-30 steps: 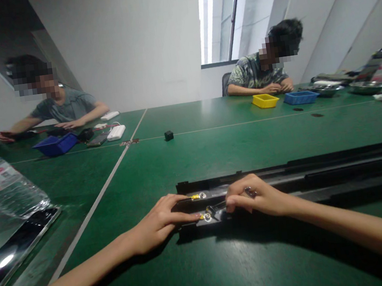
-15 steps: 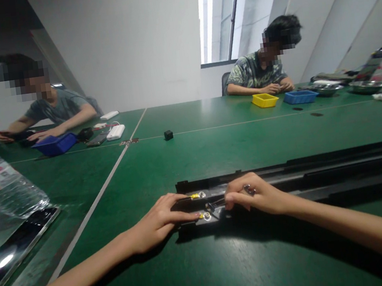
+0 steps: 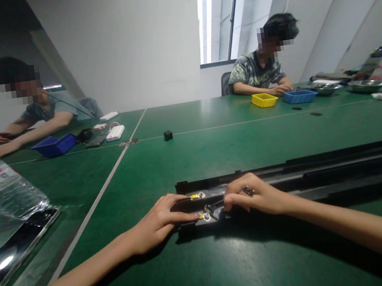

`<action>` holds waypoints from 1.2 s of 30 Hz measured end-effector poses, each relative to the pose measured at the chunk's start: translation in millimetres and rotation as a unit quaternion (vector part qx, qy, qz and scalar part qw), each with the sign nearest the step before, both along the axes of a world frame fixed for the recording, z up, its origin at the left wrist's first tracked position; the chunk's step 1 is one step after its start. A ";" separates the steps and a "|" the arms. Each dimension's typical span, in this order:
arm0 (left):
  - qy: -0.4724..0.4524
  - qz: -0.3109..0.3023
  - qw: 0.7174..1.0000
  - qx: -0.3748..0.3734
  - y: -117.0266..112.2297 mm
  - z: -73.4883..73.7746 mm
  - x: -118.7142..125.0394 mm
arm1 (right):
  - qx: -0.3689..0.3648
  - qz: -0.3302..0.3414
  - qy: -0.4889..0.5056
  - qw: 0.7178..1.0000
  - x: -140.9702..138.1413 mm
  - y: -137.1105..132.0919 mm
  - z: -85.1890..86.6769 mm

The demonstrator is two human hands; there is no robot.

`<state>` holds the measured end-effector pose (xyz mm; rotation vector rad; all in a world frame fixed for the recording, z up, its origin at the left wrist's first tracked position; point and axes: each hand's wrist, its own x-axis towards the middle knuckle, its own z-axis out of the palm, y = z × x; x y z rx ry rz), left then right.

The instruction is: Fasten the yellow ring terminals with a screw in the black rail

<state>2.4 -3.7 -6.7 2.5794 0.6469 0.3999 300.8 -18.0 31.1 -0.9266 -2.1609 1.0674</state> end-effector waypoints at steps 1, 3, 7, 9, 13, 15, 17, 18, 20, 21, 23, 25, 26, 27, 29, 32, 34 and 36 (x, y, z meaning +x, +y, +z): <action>-0.001 0.001 1.000 0.000 0.1 -0.4 -0.2 | -0.003 0.000 -0.003 1.000 0.0 -0.1 -0.1; -0.003 0.001 1.000 -0.003 0.4 -1.5 -0.7 | -0.009 -0.003 -0.006 1.000 0.2 -0.3 -0.3; -0.006 -0.003 1.000 -0.008 1.0 -2.5 -1.2 | -0.012 -0.005 0.001 1.000 0.7 -0.5 -0.7; -0.005 -0.001 1.000 -0.011 0.7 -1.7 -0.7 | -0.010 -0.004 0.000 1.000 1.1 -0.2 -0.8; 0.001 0.005 1.000 -0.013 0.0 -0.4 0.4 | -0.005 -0.004 -0.009 1.000 1.6 -0.2 -1.2; 0.002 0.005 1.000 -0.007 0.0 -0.8 0.4 | -0.007 -0.003 -0.006 1.000 1.6 -0.9 -1.2; -0.003 0.002 1.000 -0.001 0.2 -1.1 0.2 | -0.011 -0.002 -0.002 1.000 1.6 -1.5 -1.2; -0.005 0.001 1.000 0.000 0.1 -1.0 0.2 | -0.013 -0.001 -0.002 1.000 1.5 -1.6 -1.1; -0.005 0.001 1.000 -0.002 -0.3 0.2 0.5 | -0.013 0.000 -0.003 1.000 1.6 -1.3 -1.1; -0.004 0.002 1.000 -0.004 -0.6 1.2 0.8 | -0.011 0.000 -0.004 1.000 1.5 -0.9 -1.1; 0.000 0.003 1.000 -0.010 -1.1 2.9 1.5 | -0.004 0.001 -0.003 1.000 1.4 0.0 -0.9; -0.001 0.003 1.000 -0.013 -1.3 3.5 1.9 | 0.004 0.000 0.001 1.000 1.0 0.6 -0.7; 0.000 0.003 1.000 -0.015 -1.2 3.3 1.9 | 0.007 0.001 0.001 1.000 0.8 0.6 -0.6; -0.001 0.003 1.000 -0.015 -1.0 2.7 1.7 | 0.008 0.001 0.001 1.000 0.6 0.6 -0.5; -0.004 0.001 1.000 -0.014 -0.4 1.1 1.1 | 0.011 0.003 -0.001 1.000 0.3 0.2 -0.4; -0.006 -0.002 1.000 -0.012 0.2 -0.7 0.3 | 0.014 0.004 -0.002 1.000 0.5 -0.4 -0.4; -0.004 -0.002 1.000 -0.010 0.4 -0.6 0.1 | 0.012 0.001 -0.003 1.000 1.0 -0.7 -0.3; -0.003 -0.001 1.000 -0.007 0.4 -0.1 0.2 | 0.005 -0.001 -0.005 1.000 1.5 -1.0 -0.2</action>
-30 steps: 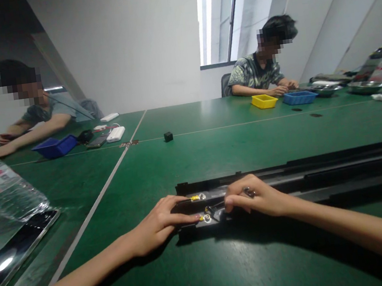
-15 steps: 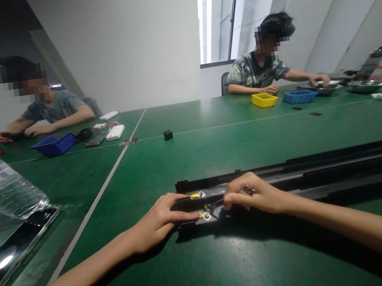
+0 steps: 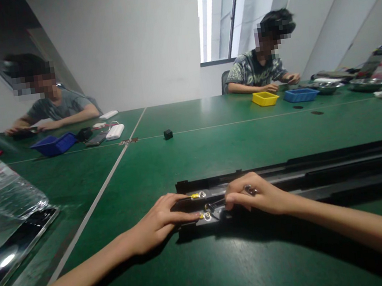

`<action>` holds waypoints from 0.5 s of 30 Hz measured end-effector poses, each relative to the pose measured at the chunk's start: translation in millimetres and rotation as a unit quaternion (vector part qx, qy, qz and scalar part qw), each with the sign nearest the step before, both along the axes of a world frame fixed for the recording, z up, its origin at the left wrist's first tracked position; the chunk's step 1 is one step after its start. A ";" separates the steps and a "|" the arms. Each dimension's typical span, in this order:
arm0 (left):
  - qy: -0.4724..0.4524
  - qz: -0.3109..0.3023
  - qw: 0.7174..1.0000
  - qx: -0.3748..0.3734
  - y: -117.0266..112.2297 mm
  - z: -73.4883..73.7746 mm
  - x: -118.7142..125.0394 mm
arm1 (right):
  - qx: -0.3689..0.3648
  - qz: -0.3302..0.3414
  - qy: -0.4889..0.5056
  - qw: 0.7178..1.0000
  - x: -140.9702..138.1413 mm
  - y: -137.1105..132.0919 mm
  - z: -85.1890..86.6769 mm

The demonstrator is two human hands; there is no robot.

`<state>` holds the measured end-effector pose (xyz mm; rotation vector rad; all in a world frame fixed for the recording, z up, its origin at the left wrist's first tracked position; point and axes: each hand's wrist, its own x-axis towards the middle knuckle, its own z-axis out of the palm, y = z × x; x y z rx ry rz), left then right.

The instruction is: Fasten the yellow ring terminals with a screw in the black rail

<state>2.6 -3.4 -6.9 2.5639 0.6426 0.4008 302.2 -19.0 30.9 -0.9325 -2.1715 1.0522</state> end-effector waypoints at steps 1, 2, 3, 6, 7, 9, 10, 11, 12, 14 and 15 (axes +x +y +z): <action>-0.001 0.000 1.000 0.002 0.0 0.2 0.0 | -0.003 0.000 -0.001 1.000 0.2 -0.1 0.1; -0.002 0.000 1.000 0.003 -0.1 0.2 0.0 | -0.006 0.000 -0.001 1.000 0.4 -0.2 0.2; -0.003 0.000 1.000 0.004 -0.1 0.1 -0.1 | -0.006 0.002 -0.001 1.000 0.4 -0.2 0.4; -0.005 0.002 1.000 0.008 -0.1 -1.1 -0.6 | 0.001 0.007 0.001 1.000 -0.1 0.0 1.2; -0.004 0.002 1.000 0.008 -0.1 -1.5 -0.7 | 0.003 0.007 0.001 1.000 -0.3 0.1 1.4; -0.006 -0.002 1.000 0.008 0.0 -1.9 -0.7 | 0.006 0.004 0.001 1.000 -0.8 0.3 1.7; -0.007 -0.003 1.000 0.007 -0.1 -1.7 -0.6 | 0.005 0.003 -0.001 1.000 -0.8 0.5 1.6; -0.005 -0.004 1.000 0.005 -0.3 -1.2 -0.4 | 0.005 0.003 -0.002 1.000 -0.8 0.6 1.4; -0.004 -0.003 1.000 0.003 -0.5 -0.5 -0.2 | 0.004 0.005 -0.003 1.000 -0.6 0.7 1.1; 0.001 0.002 1.000 -0.003 -1.2 1.2 0.1 | 0.001 0.010 -0.003 1.000 -0.1 1.0 0.5; 0.003 0.003 1.000 -0.007 -1.6 1.9 0.2 | -0.001 0.012 -0.002 1.000 0.1 1.1 0.3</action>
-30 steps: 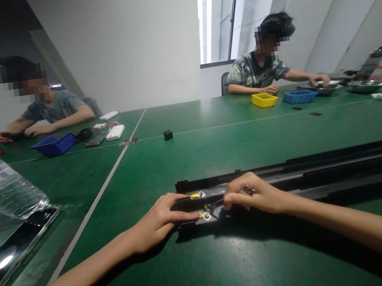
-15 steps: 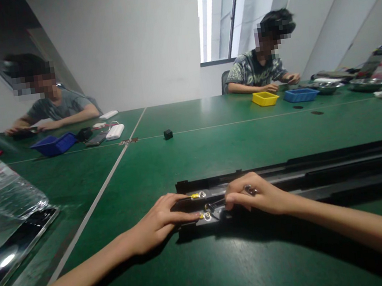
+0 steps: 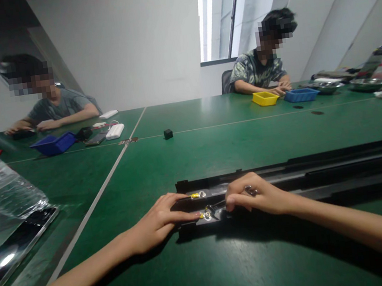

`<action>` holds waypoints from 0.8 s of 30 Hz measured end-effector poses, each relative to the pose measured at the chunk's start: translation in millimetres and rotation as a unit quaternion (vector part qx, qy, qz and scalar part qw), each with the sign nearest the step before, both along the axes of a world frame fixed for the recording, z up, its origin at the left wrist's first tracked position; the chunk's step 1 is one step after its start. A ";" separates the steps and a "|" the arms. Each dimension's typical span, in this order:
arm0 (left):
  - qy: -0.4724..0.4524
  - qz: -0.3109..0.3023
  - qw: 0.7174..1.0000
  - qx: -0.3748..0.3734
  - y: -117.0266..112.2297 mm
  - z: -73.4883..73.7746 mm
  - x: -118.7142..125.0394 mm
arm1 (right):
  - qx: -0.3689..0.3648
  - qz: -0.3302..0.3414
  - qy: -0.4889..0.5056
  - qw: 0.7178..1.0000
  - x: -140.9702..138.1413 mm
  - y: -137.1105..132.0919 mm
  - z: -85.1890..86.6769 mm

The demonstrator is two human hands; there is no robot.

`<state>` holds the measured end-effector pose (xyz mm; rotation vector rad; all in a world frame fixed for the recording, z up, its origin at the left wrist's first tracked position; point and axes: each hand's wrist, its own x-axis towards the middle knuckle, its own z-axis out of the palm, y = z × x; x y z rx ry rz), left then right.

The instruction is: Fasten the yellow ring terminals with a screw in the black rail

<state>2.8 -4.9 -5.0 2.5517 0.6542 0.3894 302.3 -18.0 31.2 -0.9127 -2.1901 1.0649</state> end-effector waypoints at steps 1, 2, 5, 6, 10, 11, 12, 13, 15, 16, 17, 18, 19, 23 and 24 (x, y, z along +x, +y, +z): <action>0.001 0.001 1.000 -0.003 -0.2 0.5 0.0 | 0.000 0.001 0.002 1.000 0.1 0.0 -0.1; 0.002 0.001 1.000 -0.004 -0.2 0.7 0.0 | 0.001 0.001 0.004 1.000 0.1 0.0 -0.2; 0.002 0.000 1.000 -0.001 0.4 -0.6 -0.4 | 0.006 0.000 0.010 1.000 -0.2 -0.4 0.2; 0.001 0.000 1.000 0.001 0.7 -1.4 -0.6 | 0.007 -0.001 0.010 1.000 -0.4 -0.5 0.4; 0.000 -0.003 1.000 0.005 1.3 -3.0 -0.8 | 0.013 0.002 0.005 1.000 -0.4 -0.7 0.8; 0.001 -0.003 1.000 0.005 1.3 -2.8 -0.8 | 0.015 0.004 0.006 1.000 -0.4 -0.6 0.7; 0.000 -0.002 1.000 0.005 1.2 -2.5 -0.7 | 0.016 0.005 0.006 1.000 -0.3 -0.5 0.6; 0.000 -0.001 1.000 0.004 1.2 -2.0 -0.6 | 0.015 0.005 0.008 1.000 -0.2 -0.4 0.5; 0.000 -0.002 1.000 0.003 1.1 -1.3 -0.5 | 0.016 0.001 0.011 1.000 -0.1 -0.2 0.4; 0.001 -0.002 1.000 0.003 1.1 -1.1 -0.5 | 0.016 -0.001 0.013 1.000 0.0 -0.2 0.4; 0.003 -0.002 1.000 0.003 1.1 -1.1 -0.5 | 0.017 -0.002 0.015 1.000 0.0 -0.2 0.5; 0.004 -0.002 1.000 0.003 1.1 -1.4 -0.5 | 0.016 -0.002 0.015 1.000 0.1 -0.3 0.6; 0.004 -0.001 1.000 0.004 1.1 -1.7 -0.6 | 0.013 -0.001 0.013 1.000 0.1 -0.4 0.7; 0.000 0.000 1.000 0.007 1.4 -3.1 -0.8 | 0.010 0.004 0.001 1.000 0.3 -0.8 1.3; 0.001 0.001 1.000 0.007 1.4 -3.1 -0.8 | 0.014 0.003 0.001 1.000 0.2 -0.9 1.4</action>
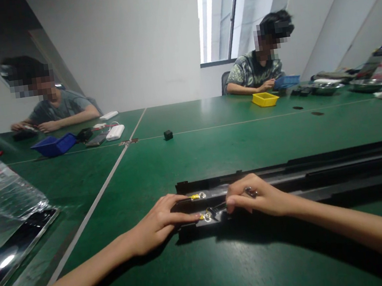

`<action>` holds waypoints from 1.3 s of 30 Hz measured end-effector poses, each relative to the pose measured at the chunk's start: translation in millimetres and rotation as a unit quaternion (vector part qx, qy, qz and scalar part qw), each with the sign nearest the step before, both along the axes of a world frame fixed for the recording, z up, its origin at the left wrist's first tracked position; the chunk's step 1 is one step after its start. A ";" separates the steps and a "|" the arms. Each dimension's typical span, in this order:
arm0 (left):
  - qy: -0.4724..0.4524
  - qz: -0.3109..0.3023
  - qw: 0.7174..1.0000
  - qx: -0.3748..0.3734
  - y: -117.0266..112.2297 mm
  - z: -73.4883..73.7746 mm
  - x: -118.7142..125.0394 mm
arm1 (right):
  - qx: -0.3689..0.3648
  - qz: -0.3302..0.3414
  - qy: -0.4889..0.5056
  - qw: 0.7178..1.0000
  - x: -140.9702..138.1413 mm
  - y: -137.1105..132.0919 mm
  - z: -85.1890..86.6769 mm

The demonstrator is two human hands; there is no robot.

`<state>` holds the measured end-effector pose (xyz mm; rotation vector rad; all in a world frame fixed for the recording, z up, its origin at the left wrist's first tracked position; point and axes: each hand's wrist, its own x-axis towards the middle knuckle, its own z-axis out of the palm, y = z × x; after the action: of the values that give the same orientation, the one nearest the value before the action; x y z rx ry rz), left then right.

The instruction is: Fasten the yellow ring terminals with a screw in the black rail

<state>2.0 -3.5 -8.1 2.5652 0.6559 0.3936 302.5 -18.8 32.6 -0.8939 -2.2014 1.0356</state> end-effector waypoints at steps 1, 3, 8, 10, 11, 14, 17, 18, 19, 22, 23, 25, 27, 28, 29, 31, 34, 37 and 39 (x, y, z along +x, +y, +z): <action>0.001 0.001 1.000 -0.002 -0.1 0.2 0.0 | 0.003 -0.002 0.002 1.000 -0.1 0.0 0.0; 0.001 0.002 1.000 -0.005 -0.3 1.0 0.0 | 0.004 -0.005 0.007 1.000 -0.3 0.1 -0.1; 0.000 -0.002 1.000 -0.007 -0.9 2.9 0.5 | -0.002 -0.005 0.002 1.000 -0.7 0.5 -1.2; 0.003 0.001 1.000 -0.004 -0.8 2.9 0.9 | -0.008 -0.005 0.003 1.000 -0.7 0.5 -1.5; 0.004 0.001 1.000 -0.003 -0.7 2.8 1.1 | -0.009 -0.005 0.004 1.000 -0.6 0.4 -1.6; 0.005 0.001 1.000 -0.002 -0.6 3.3 1.5 | -0.009 -0.006 0.006 1.000 0.1 0.3 -1.9; 0.000 0.001 1.000 -0.003 -1.2 4.9 1.7 | -0.009 -0.003 0.004 1.000 0.9 0.5 -2.1; -0.002 0.000 1.000 -0.004 -1.4 5.4 1.8 | -0.009 -0.002 0.002 1.000 1.0 0.7 -2.0; -0.003 -0.001 1.000 -0.005 -1.6 5.7 1.7 | -0.007 -0.001 0.001 1.000 1.0 0.8 -1.9; -0.004 0.000 1.000 -0.006 -1.5 5.0 1.4 | -0.006 -0.001 0.007 1.000 0.2 0.7 -1.0; -0.005 0.000 1.000 -0.004 -1.3 4.4 1.3 | -0.009 -0.001 0.012 1.000 -0.2 0.5 -0.7; -0.006 -0.002 1.000 -0.001 -0.8 3.0 0.9 | -0.015 -0.004 0.018 1.000 -0.7 0.2 -0.4; -0.004 -0.004 1.000 -0.002 -0.5 2.5 0.7 | -0.016 -0.007 0.015 1.000 -0.8 0.0 -0.5; -0.003 -0.004 1.000 -0.004 -0.5 2.6 0.7 | -0.014 -0.008 0.011 1.000 -0.7 0.0 -0.7; -0.002 -0.003 1.000 -0.005 -0.6 3.0 0.8 | -0.013 -0.006 0.009 1.000 -0.5 0.1 -1.0; -0.001 -0.001 1.000 -0.007 -1.1 3.9 1.1 | -0.011 -0.002 0.010 1.000 -0.2 0.3 -1.6; 0.001 0.000 1.000 -0.008 -1.6 4.2 1.1 | -0.008 -0.002 0.013 1.000 -0.2 0.8 -2.2; 0.002 -0.001 1.000 -0.008 -1.0 2.0 0.2 | -0.005 -0.010 0.010 1.000 -0.6 1.1 -2.3; -0.004 -0.005 1.000 -0.005 -0.2 0.3 -0.4 | -0.005 -0.012 0.008 1.000 -0.8 1.0 -2.1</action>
<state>1.6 -3.7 -7.8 2.5554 0.6394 0.3973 301.7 -17.8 30.5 -0.9117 -2.1688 1.0390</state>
